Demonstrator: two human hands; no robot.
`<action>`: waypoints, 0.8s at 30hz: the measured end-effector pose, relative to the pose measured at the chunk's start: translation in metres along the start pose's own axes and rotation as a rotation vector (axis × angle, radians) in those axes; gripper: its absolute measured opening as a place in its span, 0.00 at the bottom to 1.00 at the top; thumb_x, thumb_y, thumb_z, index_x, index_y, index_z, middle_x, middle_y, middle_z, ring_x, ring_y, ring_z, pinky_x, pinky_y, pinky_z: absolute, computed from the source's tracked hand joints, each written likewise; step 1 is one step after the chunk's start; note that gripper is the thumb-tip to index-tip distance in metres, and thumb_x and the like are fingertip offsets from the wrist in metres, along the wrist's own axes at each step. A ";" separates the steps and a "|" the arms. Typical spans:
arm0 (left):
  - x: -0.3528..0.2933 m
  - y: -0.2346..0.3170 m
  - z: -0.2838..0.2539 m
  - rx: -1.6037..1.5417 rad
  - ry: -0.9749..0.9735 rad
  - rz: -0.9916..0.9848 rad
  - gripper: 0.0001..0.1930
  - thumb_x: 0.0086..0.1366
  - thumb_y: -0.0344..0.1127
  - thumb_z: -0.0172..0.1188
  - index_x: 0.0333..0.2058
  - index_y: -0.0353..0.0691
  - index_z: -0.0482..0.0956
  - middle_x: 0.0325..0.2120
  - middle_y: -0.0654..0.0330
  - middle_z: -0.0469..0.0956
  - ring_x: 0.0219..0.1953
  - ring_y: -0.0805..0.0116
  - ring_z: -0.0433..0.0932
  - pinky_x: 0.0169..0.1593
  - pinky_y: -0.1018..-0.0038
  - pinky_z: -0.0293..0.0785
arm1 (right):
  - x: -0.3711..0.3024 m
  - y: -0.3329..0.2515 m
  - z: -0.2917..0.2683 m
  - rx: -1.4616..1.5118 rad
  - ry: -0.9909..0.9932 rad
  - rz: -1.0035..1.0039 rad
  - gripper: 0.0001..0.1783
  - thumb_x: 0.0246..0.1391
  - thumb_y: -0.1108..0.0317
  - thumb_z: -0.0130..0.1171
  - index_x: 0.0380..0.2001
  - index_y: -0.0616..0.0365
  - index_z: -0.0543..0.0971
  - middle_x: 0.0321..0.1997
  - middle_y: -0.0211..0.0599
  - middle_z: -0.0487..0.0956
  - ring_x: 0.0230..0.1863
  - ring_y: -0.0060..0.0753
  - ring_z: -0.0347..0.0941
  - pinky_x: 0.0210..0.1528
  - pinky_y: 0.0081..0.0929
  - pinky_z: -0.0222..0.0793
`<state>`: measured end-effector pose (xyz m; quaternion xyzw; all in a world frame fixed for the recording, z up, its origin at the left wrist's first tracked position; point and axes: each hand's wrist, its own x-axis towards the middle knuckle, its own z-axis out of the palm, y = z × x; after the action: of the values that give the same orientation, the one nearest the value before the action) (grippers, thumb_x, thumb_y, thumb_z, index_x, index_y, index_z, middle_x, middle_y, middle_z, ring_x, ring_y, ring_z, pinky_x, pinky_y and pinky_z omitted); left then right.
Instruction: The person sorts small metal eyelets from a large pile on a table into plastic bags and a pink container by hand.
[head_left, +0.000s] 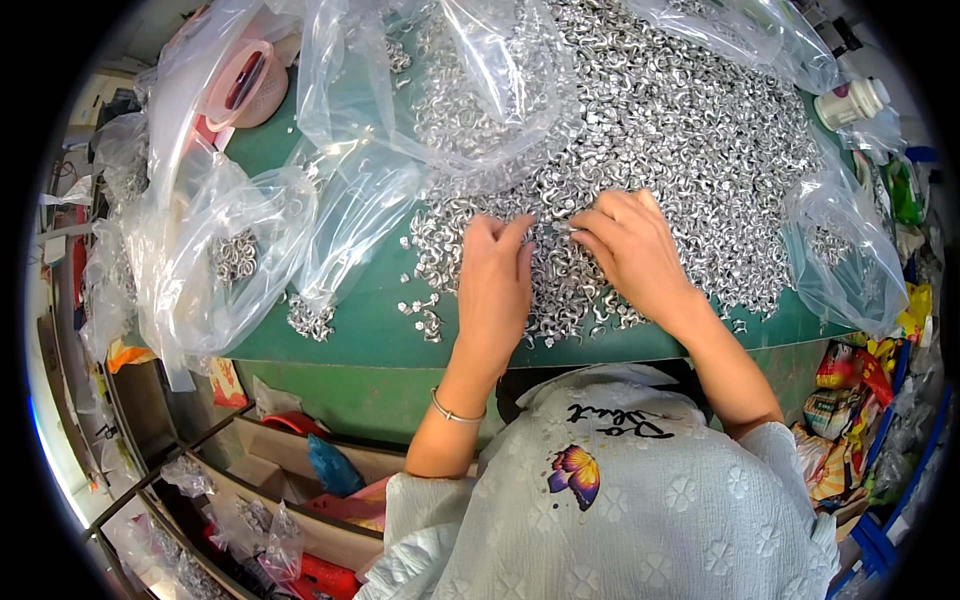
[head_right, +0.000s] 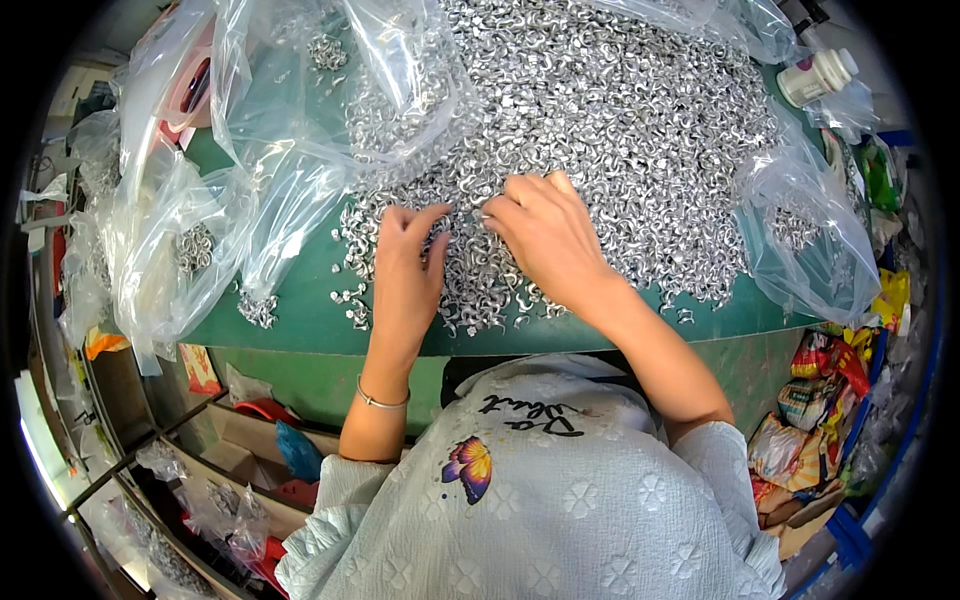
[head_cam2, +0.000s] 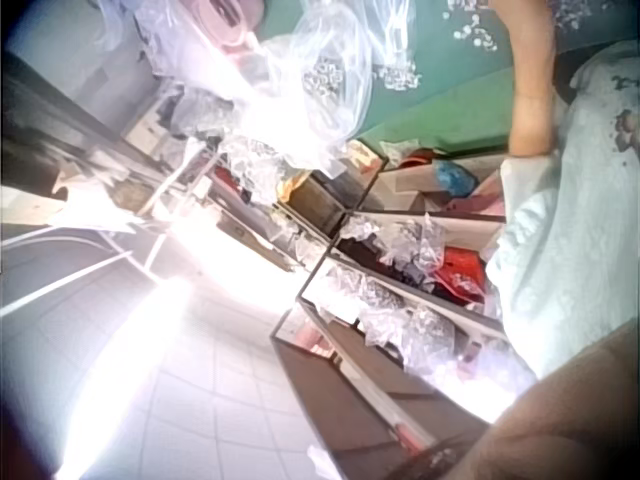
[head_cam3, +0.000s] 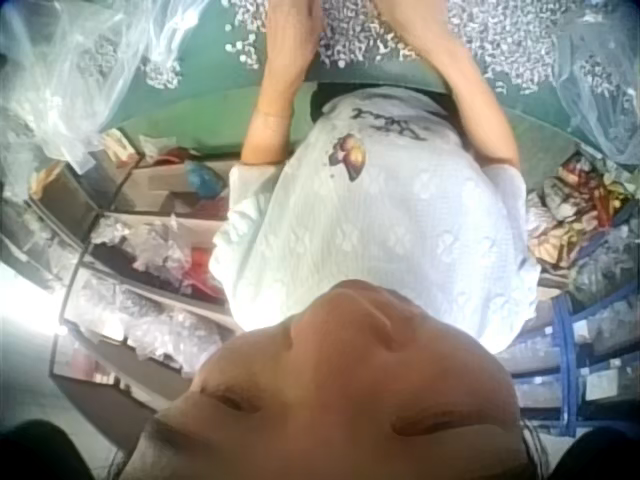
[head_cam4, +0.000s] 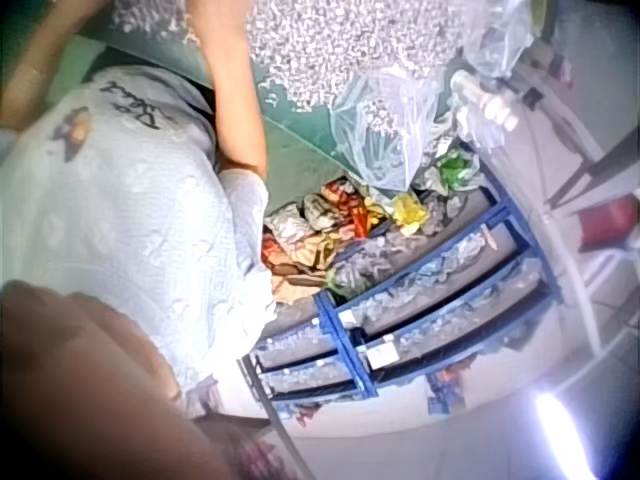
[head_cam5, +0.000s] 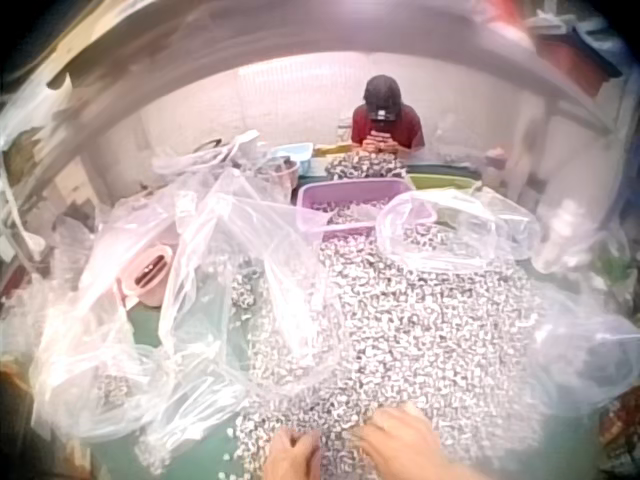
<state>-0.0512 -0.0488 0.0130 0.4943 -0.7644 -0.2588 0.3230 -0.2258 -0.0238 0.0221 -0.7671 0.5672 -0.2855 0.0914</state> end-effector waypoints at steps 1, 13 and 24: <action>0.002 -0.004 0.002 0.028 -0.051 0.016 0.11 0.55 0.23 0.60 0.38 0.37 0.77 0.27 0.54 0.67 0.29 0.59 0.69 0.34 0.69 0.67 | -0.001 0.001 -0.003 -0.001 0.008 0.006 0.06 0.46 0.72 0.61 0.30 0.57 0.77 0.26 0.32 0.69 0.30 0.36 0.66 0.34 0.30 0.56; -0.007 -0.004 -0.015 0.018 -0.011 -0.070 0.08 0.52 0.22 0.61 0.32 0.34 0.74 0.28 0.53 0.68 0.31 0.56 0.69 0.36 0.67 0.66 | -0.011 0.002 -0.027 0.360 0.090 0.256 0.03 0.49 0.74 0.54 0.23 0.58 0.72 0.29 0.34 0.71 0.29 0.32 0.66 0.32 0.27 0.58; -0.025 0.002 -0.008 0.077 -0.102 -0.025 0.12 0.51 0.23 0.62 0.36 0.34 0.74 0.30 0.53 0.69 0.35 0.55 0.70 0.40 0.66 0.66 | -0.017 0.009 -0.016 1.959 -0.133 0.807 0.02 0.55 0.71 0.49 0.29 0.55 0.68 0.27 0.43 0.75 0.17 0.21 0.61 0.14 0.15 0.51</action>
<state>-0.0387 -0.0258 0.0139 0.5019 -0.7832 -0.2580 0.2611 -0.2453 -0.0081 0.0254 -0.1277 0.2960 -0.5237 0.7885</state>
